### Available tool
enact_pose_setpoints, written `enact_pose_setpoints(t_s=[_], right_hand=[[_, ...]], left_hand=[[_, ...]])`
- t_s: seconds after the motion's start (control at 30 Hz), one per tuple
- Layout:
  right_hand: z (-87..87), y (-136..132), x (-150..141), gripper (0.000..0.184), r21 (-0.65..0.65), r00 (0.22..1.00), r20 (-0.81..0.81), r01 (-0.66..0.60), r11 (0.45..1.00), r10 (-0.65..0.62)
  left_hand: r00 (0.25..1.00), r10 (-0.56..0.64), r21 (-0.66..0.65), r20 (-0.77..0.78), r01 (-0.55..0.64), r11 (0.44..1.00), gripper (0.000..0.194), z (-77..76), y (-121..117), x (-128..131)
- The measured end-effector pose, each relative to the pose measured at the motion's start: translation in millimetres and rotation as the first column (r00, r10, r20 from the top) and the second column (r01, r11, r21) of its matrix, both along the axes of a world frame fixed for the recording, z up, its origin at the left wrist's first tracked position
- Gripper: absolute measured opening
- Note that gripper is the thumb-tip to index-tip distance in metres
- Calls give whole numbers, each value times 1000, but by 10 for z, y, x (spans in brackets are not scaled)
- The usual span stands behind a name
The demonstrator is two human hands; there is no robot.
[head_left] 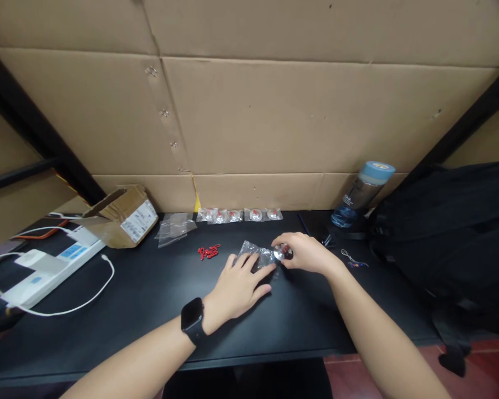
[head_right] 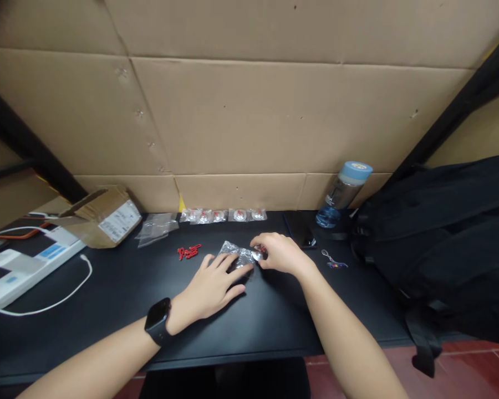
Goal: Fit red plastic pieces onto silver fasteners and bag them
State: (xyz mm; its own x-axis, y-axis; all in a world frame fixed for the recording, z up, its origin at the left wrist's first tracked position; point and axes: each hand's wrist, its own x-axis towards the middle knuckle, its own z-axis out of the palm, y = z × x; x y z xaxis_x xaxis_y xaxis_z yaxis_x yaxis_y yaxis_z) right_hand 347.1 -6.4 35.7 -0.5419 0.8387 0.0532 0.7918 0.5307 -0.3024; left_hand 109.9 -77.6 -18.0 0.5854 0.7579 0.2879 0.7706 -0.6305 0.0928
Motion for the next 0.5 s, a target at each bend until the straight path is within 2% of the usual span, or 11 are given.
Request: enact_pose_setpoints(t_s=[0.13, 0.27, 0.37, 0.5], right_hand=[[-15, -28, -48, 45, -18, 995, 102, -9, 1000, 11], [-50, -31, -63, 41, -8, 990, 138, -3, 1000, 5], [-100, -11, -91, 38, 9, 995, 91, -36, 999, 35], [-152, 24, -132, 31, 24, 992, -54, -109, 994, 110]], left_hand=[[1000, -4, -16, -5, 4, 1000, 45, -36, 25, -21], [1000, -9, -37, -2, 9, 999, 44, -85, 54, -49], [1000, -20, -58, 2, 21, 998, 44, -95, 68, -64], [1000, -30, -84, 1, 30, 996, 45, -81, 74, -73]])
